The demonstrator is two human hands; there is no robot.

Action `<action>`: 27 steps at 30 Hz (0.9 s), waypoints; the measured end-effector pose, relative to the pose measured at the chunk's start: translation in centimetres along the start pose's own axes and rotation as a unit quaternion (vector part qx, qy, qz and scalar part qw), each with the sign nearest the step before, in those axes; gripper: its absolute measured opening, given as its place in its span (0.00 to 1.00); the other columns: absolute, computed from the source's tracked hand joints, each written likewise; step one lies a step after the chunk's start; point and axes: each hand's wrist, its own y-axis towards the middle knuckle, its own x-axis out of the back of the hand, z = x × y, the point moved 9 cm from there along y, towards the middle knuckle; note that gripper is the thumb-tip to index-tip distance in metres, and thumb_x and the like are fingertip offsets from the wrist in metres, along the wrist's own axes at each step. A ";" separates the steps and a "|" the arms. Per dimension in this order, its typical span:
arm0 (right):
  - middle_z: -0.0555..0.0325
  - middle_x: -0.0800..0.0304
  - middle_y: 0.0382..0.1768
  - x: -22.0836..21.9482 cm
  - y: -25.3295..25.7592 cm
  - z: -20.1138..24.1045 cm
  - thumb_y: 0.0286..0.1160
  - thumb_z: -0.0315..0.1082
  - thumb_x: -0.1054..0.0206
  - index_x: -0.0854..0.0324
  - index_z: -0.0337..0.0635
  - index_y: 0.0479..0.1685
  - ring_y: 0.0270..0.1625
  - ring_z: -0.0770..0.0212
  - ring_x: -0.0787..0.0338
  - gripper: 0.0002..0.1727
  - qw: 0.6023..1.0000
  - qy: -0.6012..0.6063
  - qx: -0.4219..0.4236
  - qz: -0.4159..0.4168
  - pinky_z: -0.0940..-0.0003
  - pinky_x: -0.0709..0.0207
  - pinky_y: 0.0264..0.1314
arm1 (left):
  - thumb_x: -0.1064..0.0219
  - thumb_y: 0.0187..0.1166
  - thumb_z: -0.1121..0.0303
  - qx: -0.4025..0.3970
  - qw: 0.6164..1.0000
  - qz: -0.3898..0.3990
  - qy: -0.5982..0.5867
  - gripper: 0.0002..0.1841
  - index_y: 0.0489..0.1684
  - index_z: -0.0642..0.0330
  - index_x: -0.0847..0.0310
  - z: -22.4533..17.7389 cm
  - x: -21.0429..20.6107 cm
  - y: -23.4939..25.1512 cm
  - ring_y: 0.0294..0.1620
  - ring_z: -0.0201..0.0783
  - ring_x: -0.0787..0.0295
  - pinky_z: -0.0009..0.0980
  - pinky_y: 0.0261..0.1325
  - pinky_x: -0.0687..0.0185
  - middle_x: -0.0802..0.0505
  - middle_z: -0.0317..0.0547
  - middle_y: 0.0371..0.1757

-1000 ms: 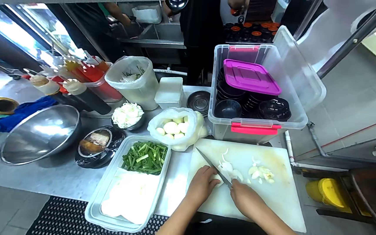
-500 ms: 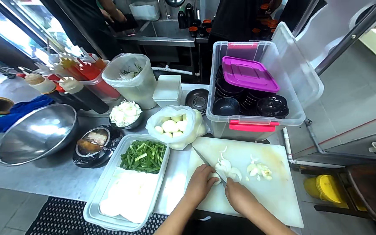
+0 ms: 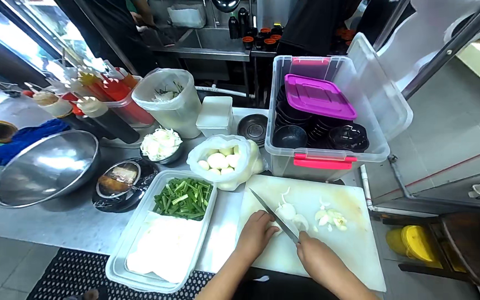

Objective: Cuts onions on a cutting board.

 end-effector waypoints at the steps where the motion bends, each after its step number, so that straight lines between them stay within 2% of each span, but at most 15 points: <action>1: 0.43 0.10 0.46 -0.3 0.4 0.2 0.92 0.45 0.52 0.28 0.41 0.64 0.52 0.43 0.06 0.19 1.000 -0.001 -0.001 0.002 0.45 0.13 0.52 | 0.34 0.83 0.47 0.000 1.000 -0.002 0.001 0.19 0.54 0.51 0.11 0.0 0.0 0.0 0.64 0.36 0.14 0.34 0.73 0.20 0.08 0.40 0.56; 8: 0.41 0.10 0.50 -2.4 3.8 1.2 0.91 0.43 0.52 0.29 0.39 0.67 0.56 0.41 0.07 0.19 0.999 0.031 0.007 0.019 0.42 0.15 0.57 | 0.35 0.83 0.47 -0.005 1.000 -0.008 -0.001 0.18 0.55 0.50 0.11 0.1 0.1 -0.1 0.64 0.36 0.14 0.33 0.72 0.20 0.08 0.40 0.56; 12: 0.43 0.09 0.49 -1.1 2.7 0.6 0.91 0.44 0.52 0.29 0.42 0.69 0.55 0.42 0.07 0.20 1.000 0.023 0.002 0.003 0.43 0.14 0.56 | 0.35 0.84 0.48 -0.007 1.000 -0.013 -0.003 0.18 0.55 0.50 0.11 0.1 0.0 -0.2 0.64 0.35 0.14 0.33 0.73 0.20 0.08 0.39 0.57; 16: 0.45 0.09 0.45 0.0 0.0 0.4 0.92 0.45 0.53 0.28 0.43 0.66 0.51 0.44 0.06 0.19 1.000 -0.005 0.009 -0.006 0.45 0.13 0.52 | 0.34 0.83 0.48 -0.014 0.999 -0.032 -0.007 0.18 0.52 0.51 0.11 0.3 0.0 -0.7 0.64 0.35 0.13 0.32 0.72 0.19 0.08 0.40 0.56; 20: 0.45 0.09 0.43 -0.3 -0.5 0.0 0.92 0.45 0.53 0.28 0.43 0.64 0.50 0.43 0.05 0.19 1.000 -0.010 0.008 0.005 0.45 0.13 0.51 | 0.34 0.83 0.48 -0.030 0.998 -0.046 -0.008 0.17 0.50 0.52 0.11 0.1 0.1 -0.6 0.64 0.35 0.13 0.32 0.72 0.19 0.08 0.40 0.56; 27: 0.41 0.10 0.50 -2.3 3.1 1.6 0.92 0.43 0.53 0.30 0.38 0.70 0.56 0.41 0.07 0.21 1.000 0.019 0.006 0.015 0.42 0.14 0.57 | 0.34 0.84 0.49 -0.031 0.998 -0.047 -0.004 0.17 0.50 0.53 0.10 0.1 0.1 -0.6 0.65 0.37 0.12 0.35 0.73 0.18 0.07 0.41 0.56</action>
